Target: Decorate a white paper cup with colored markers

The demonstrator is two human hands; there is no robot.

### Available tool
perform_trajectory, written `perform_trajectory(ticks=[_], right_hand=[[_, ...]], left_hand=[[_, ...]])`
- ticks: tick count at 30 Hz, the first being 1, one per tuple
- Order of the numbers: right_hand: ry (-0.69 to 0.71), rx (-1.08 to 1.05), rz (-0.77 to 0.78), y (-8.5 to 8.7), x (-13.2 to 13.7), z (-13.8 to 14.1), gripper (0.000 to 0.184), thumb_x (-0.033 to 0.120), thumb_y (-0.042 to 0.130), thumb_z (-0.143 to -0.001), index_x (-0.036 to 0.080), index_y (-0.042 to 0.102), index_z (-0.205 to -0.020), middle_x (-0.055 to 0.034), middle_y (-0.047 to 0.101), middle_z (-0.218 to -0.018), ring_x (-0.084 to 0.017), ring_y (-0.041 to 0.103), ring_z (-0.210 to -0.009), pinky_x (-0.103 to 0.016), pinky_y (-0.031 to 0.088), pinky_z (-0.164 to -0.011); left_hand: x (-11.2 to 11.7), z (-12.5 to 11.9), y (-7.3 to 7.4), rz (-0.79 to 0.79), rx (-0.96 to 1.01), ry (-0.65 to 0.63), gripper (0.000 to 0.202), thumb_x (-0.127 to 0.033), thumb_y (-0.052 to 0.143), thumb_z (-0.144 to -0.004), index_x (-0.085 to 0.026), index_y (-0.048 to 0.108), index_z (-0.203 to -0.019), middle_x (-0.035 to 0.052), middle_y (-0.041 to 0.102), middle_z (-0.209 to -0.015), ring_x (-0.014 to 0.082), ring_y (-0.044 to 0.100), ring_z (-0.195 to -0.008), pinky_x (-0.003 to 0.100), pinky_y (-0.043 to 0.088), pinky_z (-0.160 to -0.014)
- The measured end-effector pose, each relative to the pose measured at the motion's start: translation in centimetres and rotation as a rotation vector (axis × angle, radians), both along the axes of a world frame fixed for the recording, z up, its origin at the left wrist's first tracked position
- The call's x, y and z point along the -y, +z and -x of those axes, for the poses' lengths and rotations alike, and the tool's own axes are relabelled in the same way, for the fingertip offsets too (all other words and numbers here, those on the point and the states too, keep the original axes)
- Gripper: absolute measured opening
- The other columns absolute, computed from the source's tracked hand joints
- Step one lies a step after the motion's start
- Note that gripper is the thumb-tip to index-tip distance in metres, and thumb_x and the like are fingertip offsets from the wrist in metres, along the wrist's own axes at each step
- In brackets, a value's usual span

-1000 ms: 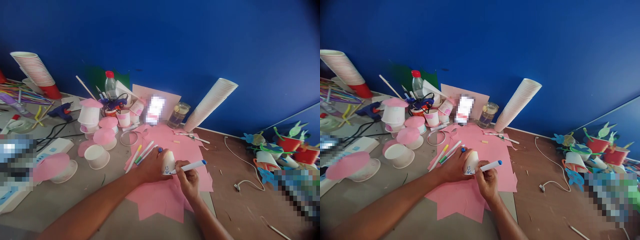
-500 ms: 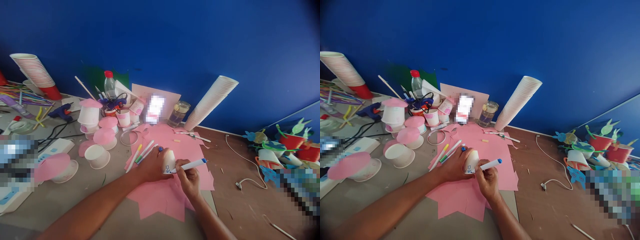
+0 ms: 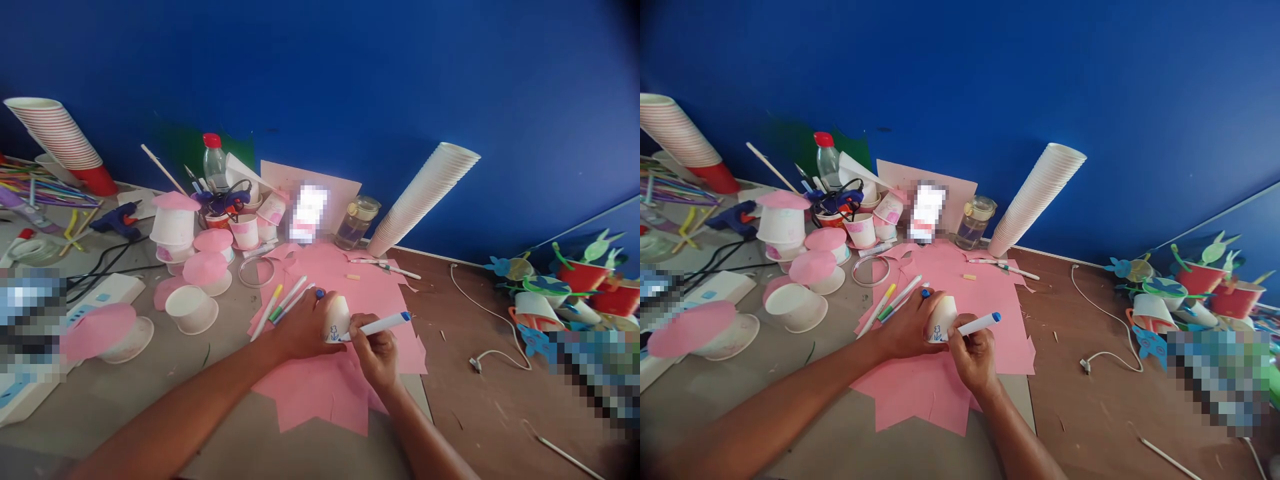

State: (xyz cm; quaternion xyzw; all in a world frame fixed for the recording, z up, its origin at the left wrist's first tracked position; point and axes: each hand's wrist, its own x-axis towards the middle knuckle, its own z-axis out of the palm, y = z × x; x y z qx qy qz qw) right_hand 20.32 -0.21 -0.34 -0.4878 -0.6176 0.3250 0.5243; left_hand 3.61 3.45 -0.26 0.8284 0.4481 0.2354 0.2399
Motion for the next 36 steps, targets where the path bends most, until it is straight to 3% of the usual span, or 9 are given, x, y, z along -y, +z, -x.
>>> perform_trajectory(ticks=[15,29,36], right_hand=[[-0.042,-0.059,-0.021,-0.5,-0.05,-0.14,0.021,0.034,0.058,-0.087,0.019,0.06,-0.072,0.0,0.057,-0.06,-0.014,0.053,-0.055,-0.025,0.045,-0.051],[-0.009,0.027,-0.069,-0.41,-0.03,-0.15,0.014,0.026,0.059,-0.085,0.019,0.059,-0.073,0.002,0.055,-0.057,-0.012,0.051,-0.051,-0.023,0.041,-0.047],[-0.017,-0.124,-0.074,-0.45,-0.19,-0.13,0.016,0.024,0.056,-0.089,0.02,0.059,-0.074,0.0001,0.06,-0.066,-0.013,0.056,-0.057,-0.023,0.046,-0.052]], left_hand=[[-0.02,0.23,-0.09,0.048,0.043,-0.003,0.081,-0.04,0.08,-0.062,-0.021,0.04,-0.129,0.014,0.047,-0.119,0.0351,0.048,-0.114,0.049,0.048,-0.09],[-0.09,0.32,-0.58,0.019,0.029,-0.007,0.087,-0.041,0.082,-0.061,-0.021,0.038,-0.132,0.0134,0.048,-0.119,0.0341,0.048,-0.114,0.049,0.048,-0.093],[0.07,0.23,0.06,0.051,0.038,0.008,0.077,-0.045,0.077,-0.065,-0.017,0.042,-0.128,0.0176,0.046,-0.122,0.0383,0.046,-0.118,0.054,0.047,-0.093]])
